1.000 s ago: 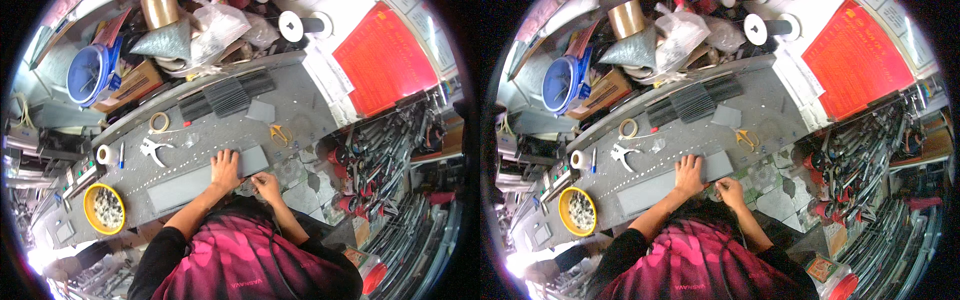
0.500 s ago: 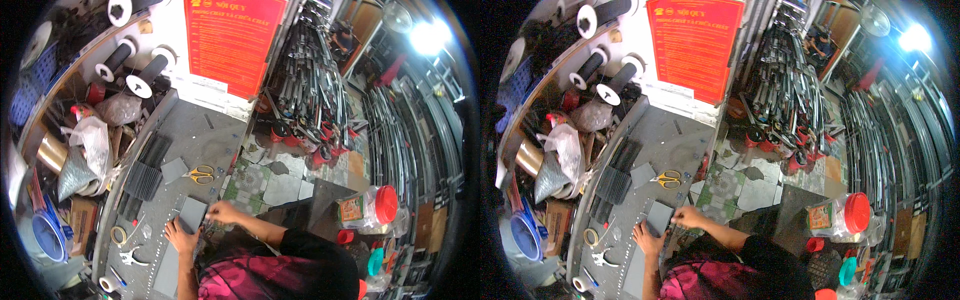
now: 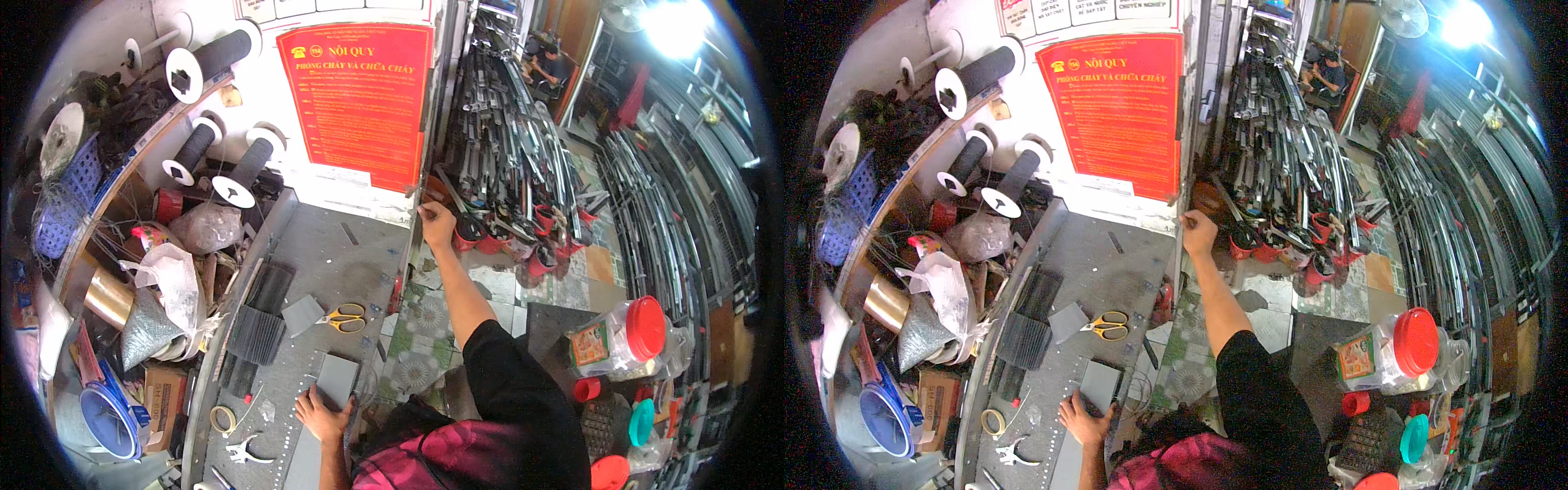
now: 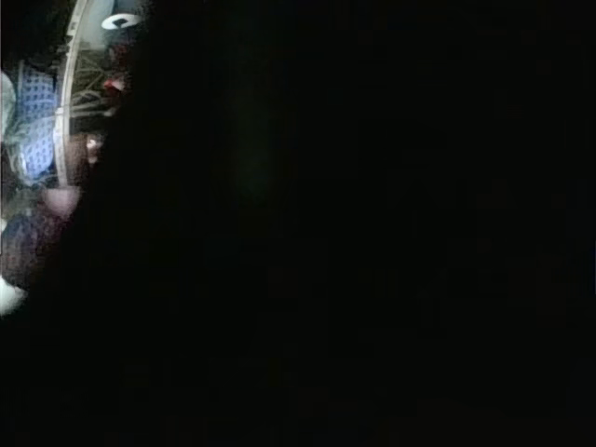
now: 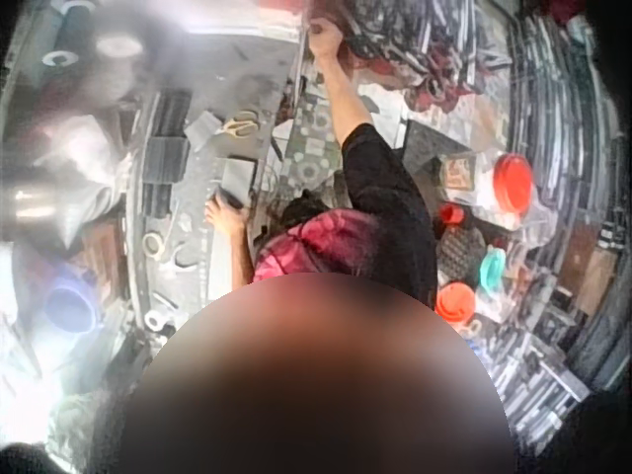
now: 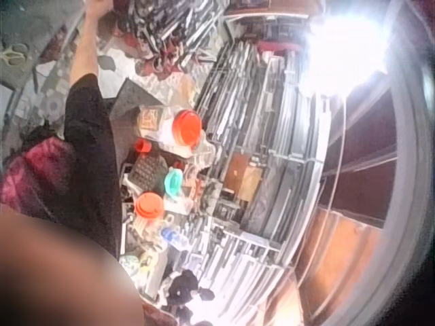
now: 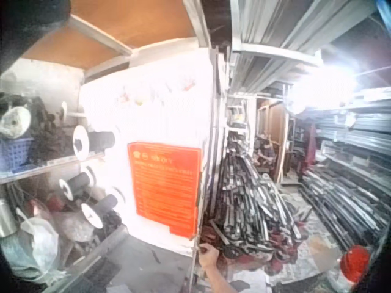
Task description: The person handles a gray rectangular panel and small components on a workbench, using a thin metal tool to manipulate parts and inserting small pieces into the panel. The person repeatedly picks up components, aligns them, and places them into the panel while other workers are visible in the background.
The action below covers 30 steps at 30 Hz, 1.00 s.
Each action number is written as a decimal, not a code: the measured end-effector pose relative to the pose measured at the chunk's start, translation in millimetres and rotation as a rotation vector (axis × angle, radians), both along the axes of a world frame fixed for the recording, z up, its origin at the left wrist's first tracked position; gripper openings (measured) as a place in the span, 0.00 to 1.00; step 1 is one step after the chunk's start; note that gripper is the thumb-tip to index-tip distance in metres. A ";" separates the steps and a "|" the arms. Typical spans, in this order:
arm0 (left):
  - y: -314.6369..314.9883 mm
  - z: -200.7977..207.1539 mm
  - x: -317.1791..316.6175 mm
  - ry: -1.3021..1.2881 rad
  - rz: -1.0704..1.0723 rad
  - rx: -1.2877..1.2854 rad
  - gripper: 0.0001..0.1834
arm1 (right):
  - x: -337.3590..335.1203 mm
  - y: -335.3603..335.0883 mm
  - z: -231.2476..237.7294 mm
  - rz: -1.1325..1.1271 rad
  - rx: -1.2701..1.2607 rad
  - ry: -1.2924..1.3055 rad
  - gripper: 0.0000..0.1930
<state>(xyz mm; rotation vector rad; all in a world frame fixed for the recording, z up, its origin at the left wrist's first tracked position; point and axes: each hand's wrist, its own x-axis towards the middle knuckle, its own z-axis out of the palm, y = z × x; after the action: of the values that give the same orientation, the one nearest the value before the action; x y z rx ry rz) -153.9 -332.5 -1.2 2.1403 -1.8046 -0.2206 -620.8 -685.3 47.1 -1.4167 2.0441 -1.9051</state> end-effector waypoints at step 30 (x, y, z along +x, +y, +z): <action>133.4 85.4 51.5 1.287 -0.201 0.130 0.16 | 299.5 368.0 104.3 1.204 0.608 -0.342 0.10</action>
<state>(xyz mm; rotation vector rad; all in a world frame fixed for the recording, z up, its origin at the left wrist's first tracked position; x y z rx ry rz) -102.4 -199.1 84.2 1.2340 -1.1557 -1.3924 -321.3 -317.3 151.4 -1.4364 0.9852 -0.8282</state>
